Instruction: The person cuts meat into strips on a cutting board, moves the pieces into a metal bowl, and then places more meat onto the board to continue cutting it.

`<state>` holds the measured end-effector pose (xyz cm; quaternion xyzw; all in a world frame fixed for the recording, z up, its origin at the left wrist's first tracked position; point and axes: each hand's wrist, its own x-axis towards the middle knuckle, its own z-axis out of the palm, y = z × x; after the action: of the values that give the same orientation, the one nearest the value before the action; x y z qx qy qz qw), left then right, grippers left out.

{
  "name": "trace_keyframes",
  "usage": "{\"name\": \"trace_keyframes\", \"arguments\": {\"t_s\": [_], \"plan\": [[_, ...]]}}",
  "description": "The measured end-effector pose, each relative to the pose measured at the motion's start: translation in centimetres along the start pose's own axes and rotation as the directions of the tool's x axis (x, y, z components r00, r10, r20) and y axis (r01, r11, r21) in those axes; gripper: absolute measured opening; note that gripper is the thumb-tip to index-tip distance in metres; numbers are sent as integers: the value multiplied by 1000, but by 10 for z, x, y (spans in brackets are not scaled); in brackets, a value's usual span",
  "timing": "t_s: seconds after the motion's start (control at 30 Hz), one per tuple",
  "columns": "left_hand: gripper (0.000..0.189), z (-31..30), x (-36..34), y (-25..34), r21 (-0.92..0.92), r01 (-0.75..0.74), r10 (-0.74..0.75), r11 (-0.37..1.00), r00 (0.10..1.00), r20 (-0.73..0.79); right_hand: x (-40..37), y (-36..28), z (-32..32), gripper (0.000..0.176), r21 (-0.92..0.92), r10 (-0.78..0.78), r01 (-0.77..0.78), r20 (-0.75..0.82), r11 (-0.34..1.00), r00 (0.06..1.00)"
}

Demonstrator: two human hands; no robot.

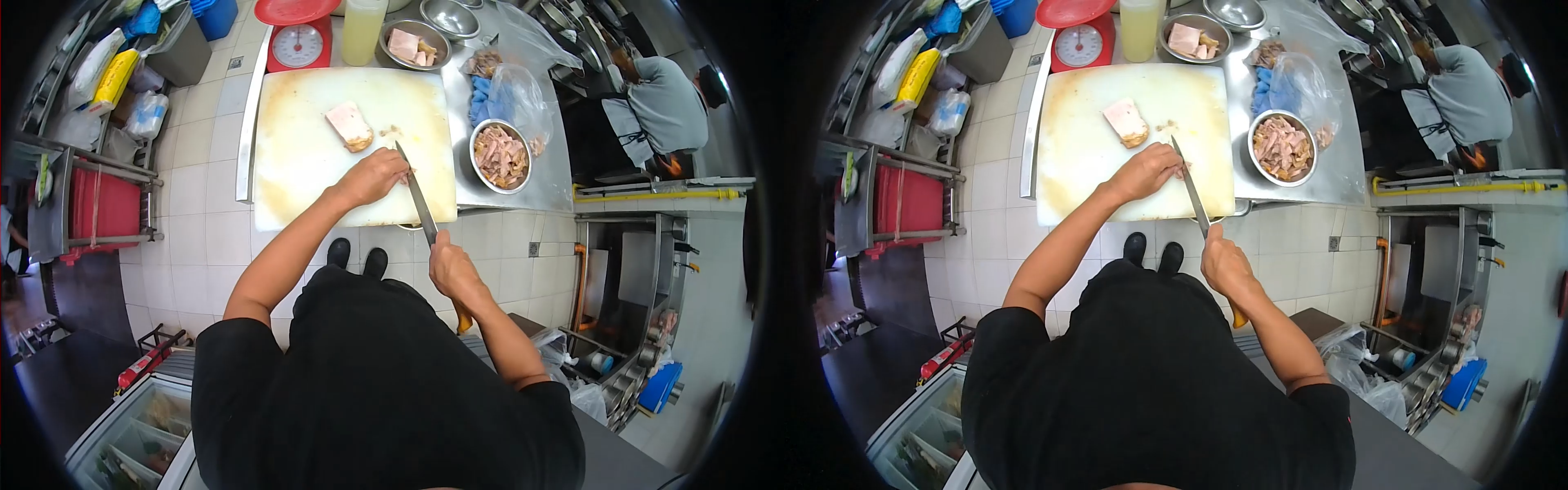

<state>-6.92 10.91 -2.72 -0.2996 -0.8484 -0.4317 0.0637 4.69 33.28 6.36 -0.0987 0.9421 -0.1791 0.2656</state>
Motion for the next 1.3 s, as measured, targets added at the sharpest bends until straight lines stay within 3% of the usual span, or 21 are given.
{"name": "trace_keyframes", "arguments": {"t_s": [0.1, 0.17, 0.2, 0.27, 0.4, 0.47, 0.53, 0.6, 0.73, 0.77, 0.83, 1.0, 1.07, 1.23, 1.3], "plan": [[15, -11, 3, -9, -71, 0, 6, 997, 996, 86, 2, 2, -5, 16, 38, 20, -18, -36, 999, 999], [27, -35, 10, -22, 42, -17, 20, 999, 996, -85, -3, 1, -15, 20, 109, 39, -32, -66, 994, 997], [39, -58, 17, -31, 78, 41, -44, 996, 998, 42, -7, -1, -19, 20, 113, 37, -29, -69, 993, 997], [49, -102, 31, -26, 195, 37, -65, 980, 987, 144, -14, -3, -23, 21, 131, 37, -29, -67, 991, 997], [50, -117, 29, -60, 375, -63, -48, 925, 959, 280, -23, -6, -16, 21, 125, 5, -5, 1, 992, 1000], [56, -122, 35, -55, 364, 39, -193, 931, 896, 399, -23, -3, -9, 20, 137, 59, -66, 52, 988, 997], [53, -118, 24, -51, 392, 10, -165, 920, 916, 365, -21, -2, -7, 21, 146, 60, -63, 27, 987, 998], [48, -104, 9, -44, 350, 205, -299, 914, 923, 240, -21, -1, -2, 21, 163, 65, -66, 11, 984, 998], [57, -80, -31, -8, 258, 199, -200, 945, 979, -24, -12, -8, -5, 23, 180, 25, -23, -9, 983, 1000], [57, -78, -34, -8, 253, 203, -203, 946, 979, -30, -11, -12, -8, 24, 177, 36, -33, -15, 984, 999], [64, -72, -39, -12, 315, 232, -178, 920, 965, -191, -5, -18, -14, 24, 163, 42, -38, -21, 986, 999], [68, -67, -47, -13, 204, 324, -316, 924, 946, -71, 0, -32, -26, 21, 52, -42, 42, 3, 998, 999], [63, -63, -60, 0, 122, 286, -287, 950, 958, -7, -4, -35, -28, 19, 21, -55, 55, 4, 998, 998], [54, -69, -69, 12, 125, 172, -159, 977, 982, -106, -15, -47, -24, 15, -83, -68, 70, 20, 994, 997], [46, -70, -66, 8, 71, 177, -177, 982, 984, -6, -18, -49, -22, 11, -136, -92, 97, 41, 986, 995]]}}
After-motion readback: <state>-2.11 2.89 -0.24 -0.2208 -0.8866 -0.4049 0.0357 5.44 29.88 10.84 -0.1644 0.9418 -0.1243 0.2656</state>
